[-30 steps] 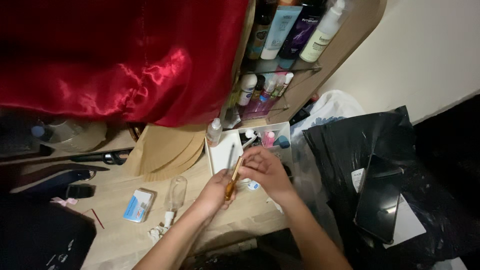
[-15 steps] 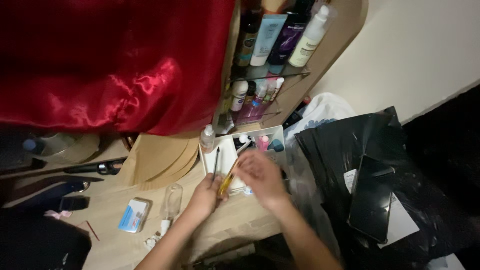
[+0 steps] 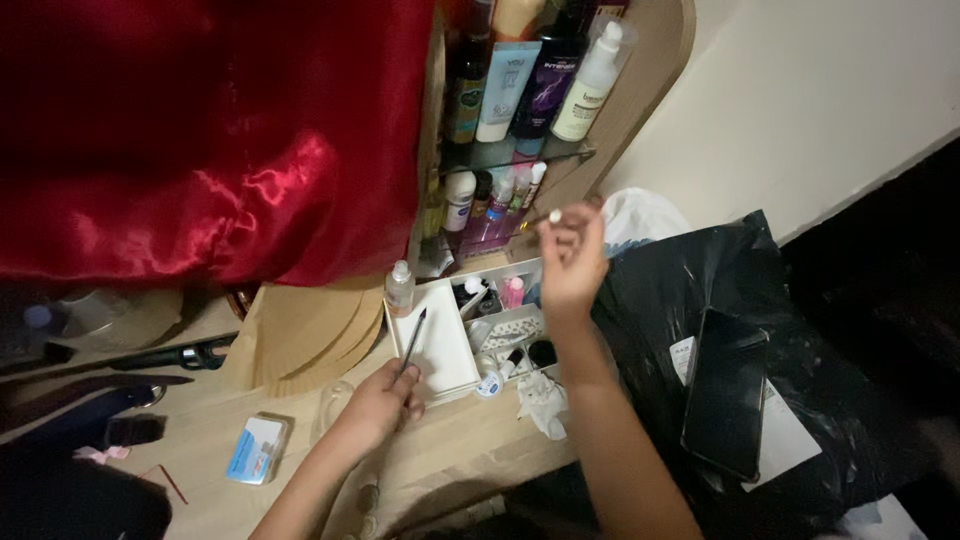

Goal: The person opens a small box, removes a paper insert, and places it on the table. They then pick up a small bottle, examine it, and place it into a compartmentalized organizer. The person continues to pick up various small cosmetic items, including tubes and containers, and arranges them into the organizer's compartments.

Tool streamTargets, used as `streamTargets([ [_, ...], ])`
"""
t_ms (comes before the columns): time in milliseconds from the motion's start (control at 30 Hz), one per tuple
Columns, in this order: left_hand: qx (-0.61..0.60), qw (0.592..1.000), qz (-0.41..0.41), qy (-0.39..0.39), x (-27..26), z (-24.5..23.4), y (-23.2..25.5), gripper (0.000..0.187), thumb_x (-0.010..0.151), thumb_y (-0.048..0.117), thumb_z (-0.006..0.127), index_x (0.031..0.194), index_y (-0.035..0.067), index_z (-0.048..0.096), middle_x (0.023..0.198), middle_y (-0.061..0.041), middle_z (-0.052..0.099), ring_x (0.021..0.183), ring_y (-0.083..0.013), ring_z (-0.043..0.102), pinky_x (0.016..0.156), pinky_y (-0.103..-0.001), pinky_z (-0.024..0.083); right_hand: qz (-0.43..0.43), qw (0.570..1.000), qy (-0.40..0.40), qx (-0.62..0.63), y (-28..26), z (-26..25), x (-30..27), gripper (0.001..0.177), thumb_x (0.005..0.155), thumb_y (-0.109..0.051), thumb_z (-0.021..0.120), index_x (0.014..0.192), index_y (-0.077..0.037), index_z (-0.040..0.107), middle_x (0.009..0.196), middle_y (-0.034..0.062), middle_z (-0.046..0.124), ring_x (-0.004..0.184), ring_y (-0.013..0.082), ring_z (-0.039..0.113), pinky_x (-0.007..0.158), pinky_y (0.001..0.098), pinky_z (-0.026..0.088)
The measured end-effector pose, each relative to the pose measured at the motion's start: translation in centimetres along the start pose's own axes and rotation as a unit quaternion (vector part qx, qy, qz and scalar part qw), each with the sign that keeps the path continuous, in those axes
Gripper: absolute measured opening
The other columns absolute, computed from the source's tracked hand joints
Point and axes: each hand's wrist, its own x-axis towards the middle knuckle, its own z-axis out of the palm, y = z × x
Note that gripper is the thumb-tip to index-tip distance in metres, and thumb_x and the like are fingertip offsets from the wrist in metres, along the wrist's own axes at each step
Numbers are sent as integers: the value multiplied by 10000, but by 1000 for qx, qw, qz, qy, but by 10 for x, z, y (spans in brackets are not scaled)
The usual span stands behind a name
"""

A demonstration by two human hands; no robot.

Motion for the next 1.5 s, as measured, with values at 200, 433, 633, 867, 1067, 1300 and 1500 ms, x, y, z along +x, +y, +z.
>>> streamTargets([
  [200, -28, 999, -14, -10, -1, 6, -9, 271, 1042, 303, 477, 1109, 75, 609, 649, -20, 600, 538, -120, 487, 506, -276, 392, 7, 988, 40, 152, 58, 11, -20, 259, 1001, 65, 665, 1225, 10, 546, 1119, 65, 619, 963, 111, 656, 822, 221, 542],
  [433, -44, 999, -21, -17, -1, 12, -6, 270, 1038, 289, 479, 1120, 62, 599, 677, 9, 592, 568, -108, 522, 502, -273, 392, 39, 989, 107, 99, 86, 36, 12, 264, 976, 26, 680, 1186, -15, 525, 1076, 72, 638, 926, 121, 667, 803, 231, 562],
  [633, -14, 999, -40, -5, -5, 7, 0, 292, 1039, 326, 478, 1147, 88, 608, 657, -21, 596, 542, -112, 522, 502, -276, 401, 54, 987, 132, 73, 96, 48, 25, 256, 965, -12, 718, 1150, -11, 541, 992, 73, 678, 879, 124, 673, 768, 243, 559],
  [867, -5, 998, -64, -2, -8, 6, 6, 316, 1024, 321, 478, 1252, 130, 586, 633, -26, 583, 491, -129, 410, 480, -292, 353, 50, 981, 162, 98, 107, 57, 31, 234, 948, 3, 725, 1116, -8, 563, 991, 89, 702, 875, 124, 694, 754, 244, 562],
  [1067, 16, 999, -39, -5, -4, 7, 5, 336, 1036, 322, 478, 1209, 71, 620, 619, -22, 577, 497, -114, 424, 488, -272, 370, 71, 982, 172, 27, 99, 60, 25, 253, 932, -12, 728, 1129, -7, 569, 1029, 87, 727, 849, 129, 697, 720, 252, 571],
  [1300, -17, 997, -69, -6, -10, 6, 8, 365, 1035, 316, 483, 1266, 63, 608, 631, -13, 574, 514, -106, 422, 498, -271, 362, 66, 982, 179, -2, 97, 62, 11, 205, 930, 6, 730, 1074, 13, 584, 1158, 99, 698, 893, 162, 704, 734, 286, 590],
  [1500, -12, 998, -69, -3, -12, 7, 14, 404, 1034, 324, 476, 1321, 64, 593, 629, -19, 577, 505, -109, 415, 500, -271, 370, 34, 991, 128, -31, 109, 58, -8, 179, 914, 58, 698, 1085, 6, 680, 1258, 88, 524, 1005, 185, 684, 862, 300, 598],
])
